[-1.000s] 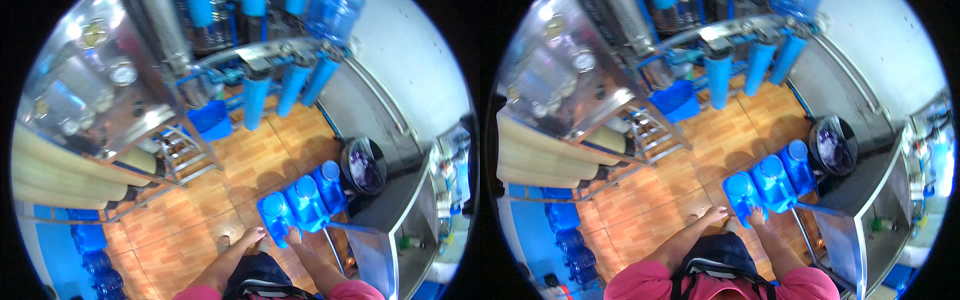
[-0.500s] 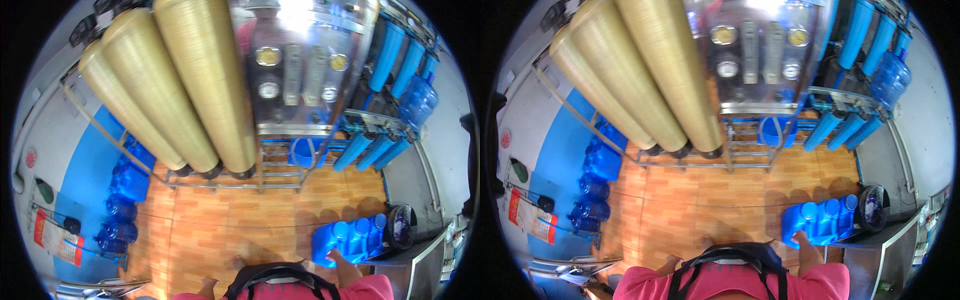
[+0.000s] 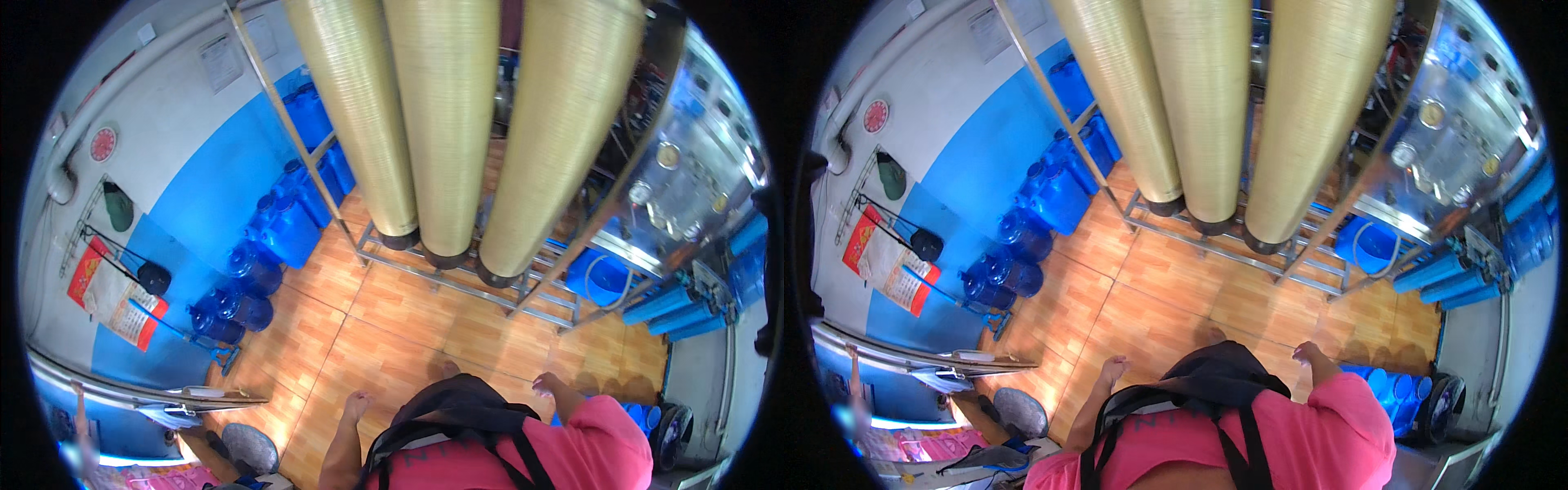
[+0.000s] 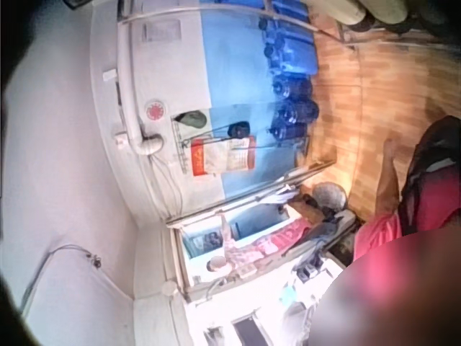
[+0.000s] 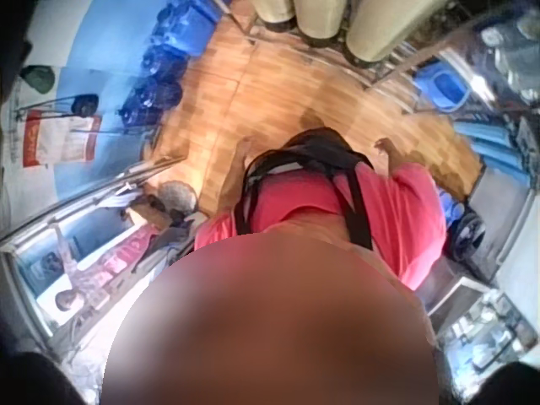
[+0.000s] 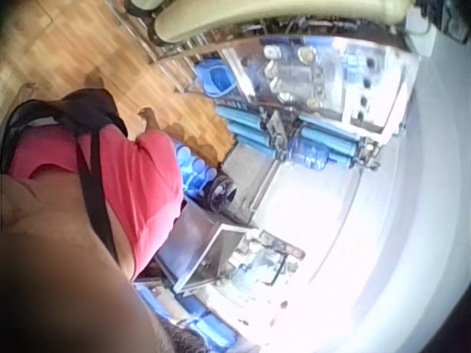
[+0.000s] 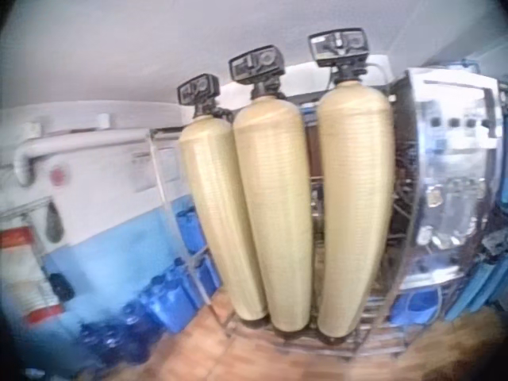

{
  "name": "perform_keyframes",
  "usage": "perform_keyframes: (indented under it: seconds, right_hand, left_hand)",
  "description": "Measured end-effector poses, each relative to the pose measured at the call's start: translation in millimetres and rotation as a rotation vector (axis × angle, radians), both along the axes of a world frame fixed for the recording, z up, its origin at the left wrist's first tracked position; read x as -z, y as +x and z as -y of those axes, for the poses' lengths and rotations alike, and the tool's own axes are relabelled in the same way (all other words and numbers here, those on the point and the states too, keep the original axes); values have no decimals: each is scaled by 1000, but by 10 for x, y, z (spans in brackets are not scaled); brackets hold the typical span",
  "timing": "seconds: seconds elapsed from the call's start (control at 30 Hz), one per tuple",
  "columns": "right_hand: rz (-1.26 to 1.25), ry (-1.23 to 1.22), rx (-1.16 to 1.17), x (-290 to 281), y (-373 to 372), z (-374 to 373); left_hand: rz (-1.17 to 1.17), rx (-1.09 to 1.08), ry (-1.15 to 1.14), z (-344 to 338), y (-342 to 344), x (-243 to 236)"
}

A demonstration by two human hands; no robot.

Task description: The person moves several large blue water containers to a stainless steel sink, rinses them with water, and scrubs the interior and exterior with a brush. The person handles multiple containers one at a time, placing them in the sink, cleaning them, and setting them aside.

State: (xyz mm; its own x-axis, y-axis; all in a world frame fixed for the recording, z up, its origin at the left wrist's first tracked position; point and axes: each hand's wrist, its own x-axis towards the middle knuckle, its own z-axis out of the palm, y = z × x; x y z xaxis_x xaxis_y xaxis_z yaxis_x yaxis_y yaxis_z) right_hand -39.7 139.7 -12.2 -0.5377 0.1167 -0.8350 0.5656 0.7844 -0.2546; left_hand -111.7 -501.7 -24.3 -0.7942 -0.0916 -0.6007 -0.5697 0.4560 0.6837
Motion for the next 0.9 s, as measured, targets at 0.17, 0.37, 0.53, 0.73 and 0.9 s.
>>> perform_keyframes:
  seconds: [0.17, 0.37, 0.53, 0.73, 0.9]
  right_hand:
    - [80, 36, -98, 373, -1258, 230]
    - [-444, 4, -916, 1225, -3274, 668]
    - [-643, -134, -576, 826, -4623, 1853]
    - [-459, -271, -841, -12, -5590, 3649]
    - [-344, -343, -969, -55, -6365, 4922]
  left_hand:
    - [66, -17, -154, 550, -453, -190]
    - [386, 136, -527, 1348, -328, -128]
    - [549, -85, -371, 1273, -87, 117]
    - [489, -299, -239, 1345, -593, 374]
    - [425, -264, -257, 2117, -1265, 852]
